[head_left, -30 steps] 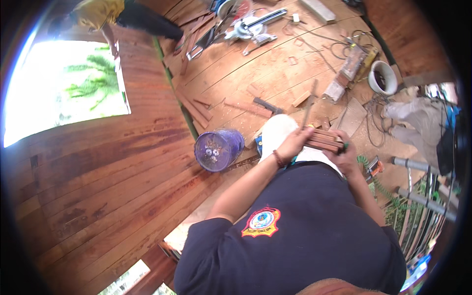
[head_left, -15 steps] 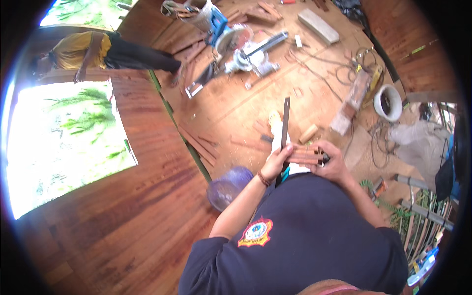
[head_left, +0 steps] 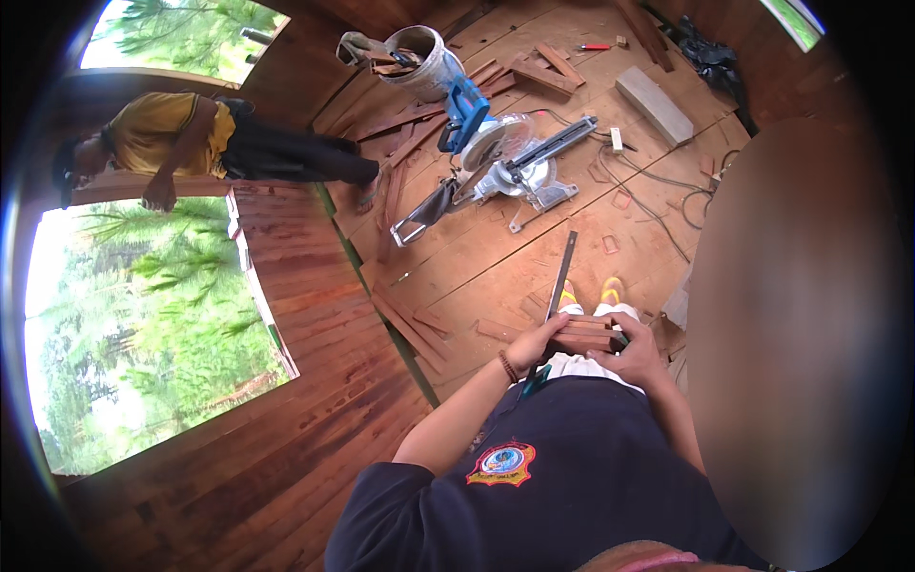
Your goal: The person measures and marks small wooden pieces using a try square and a pencil. They sit on the floor, align the square on each piece, and draw lines to indicate cut positions. Another person is visible in the background operating a miter saw.
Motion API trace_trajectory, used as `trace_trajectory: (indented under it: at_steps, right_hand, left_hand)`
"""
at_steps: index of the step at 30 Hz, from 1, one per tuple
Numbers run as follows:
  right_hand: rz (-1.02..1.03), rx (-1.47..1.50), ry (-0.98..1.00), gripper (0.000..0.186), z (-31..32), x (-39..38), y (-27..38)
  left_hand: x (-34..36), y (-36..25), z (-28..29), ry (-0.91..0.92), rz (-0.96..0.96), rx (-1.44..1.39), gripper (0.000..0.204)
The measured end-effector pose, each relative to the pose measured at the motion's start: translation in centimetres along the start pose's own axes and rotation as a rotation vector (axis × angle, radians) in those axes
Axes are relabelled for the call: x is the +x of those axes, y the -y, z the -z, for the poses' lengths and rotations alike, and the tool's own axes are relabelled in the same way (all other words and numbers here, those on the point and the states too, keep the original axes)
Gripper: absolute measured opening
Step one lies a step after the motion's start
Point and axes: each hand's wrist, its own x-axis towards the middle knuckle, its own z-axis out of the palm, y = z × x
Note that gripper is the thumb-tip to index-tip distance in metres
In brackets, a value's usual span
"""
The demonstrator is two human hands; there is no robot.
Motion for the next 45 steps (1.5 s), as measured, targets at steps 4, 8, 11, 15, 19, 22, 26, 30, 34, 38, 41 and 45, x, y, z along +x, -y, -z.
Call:
trace_trajectory:
  at_steps: [4, 8, 11, 15, 19, 22, 26, 30, 34, 38, 41, 45]
  right_hand:
    - [-0.124, 0.156, 0.033, 0.050, 1.5, 2.1, -1.2]
    - [-0.198, 0.271, -0.101, 0.053, 4.0, 3.5, -4.7]
    - [-0.260, 0.304, -0.155, 0.052, 7.3, 5.3, -9.4]
    - [-0.442, 0.351, -0.126, 0.040, 11.1, 8.7, -19.1]
    - [-0.608, 0.286, -0.148, 0.035, 12.9, 11.1, -32.5]
    - [-0.655, 0.096, -0.113, 0.055, 12.4, 14.5, -45.0]
    - [-0.529, -0.186, -0.060, 0.056, 9.7, 21.3, -57.3]
    - [-0.504, -0.038, 0.041, 0.052, 6.8, 29.2, -64.8]
    - [-0.466, 0.137, 0.170, 0.046, 4.7, 36.3, -68.4]
    - [-0.301, -0.024, 0.185, 0.047, 3.7, 40.9, -69.5]
    - [-0.253, -0.415, 0.130, 0.047, 4.2, 42.7, -69.3]
    - [-0.137, -0.754, 0.043, 0.039, 7.0, 43.9, -68.9]
  left_hand:
    - [1.1, -1.2, 0.1, -0.061, 0.041, 0.151, 0.055]
    - [3.3, -1.3, -0.4, -0.242, 0.057, 0.178, 0.063]
    - [6.8, -0.4, -0.7, -0.415, -0.066, 0.404, 0.071]
    - [12.2, 1.4, 0.2, -0.621, -0.130, 0.602, 0.065]
    - [20.1, 4.6, 2.7, -0.625, -0.140, 0.815, 0.054]
    - [27.2, 7.8, 7.9, -0.615, -0.151, 0.853, 0.039]
    - [35.8, 10.5, 15.8, -0.744, -0.228, 0.820, 0.054]
    - [41.0, 10.1, 20.4, -0.681, -0.151, 0.723, 0.040]
    - [43.6, 7.8, 21.6, -0.638, -0.301, 0.894, 0.051]
    - [44.9, 4.4, 21.4, -0.651, -0.521, 1.133, 0.059]
    - [45.2, 1.7, 20.7, -0.661, -0.625, 1.193, 0.061]
    - [45.7, 0.2, 19.7, -0.615, -0.691, 1.111, 0.063]
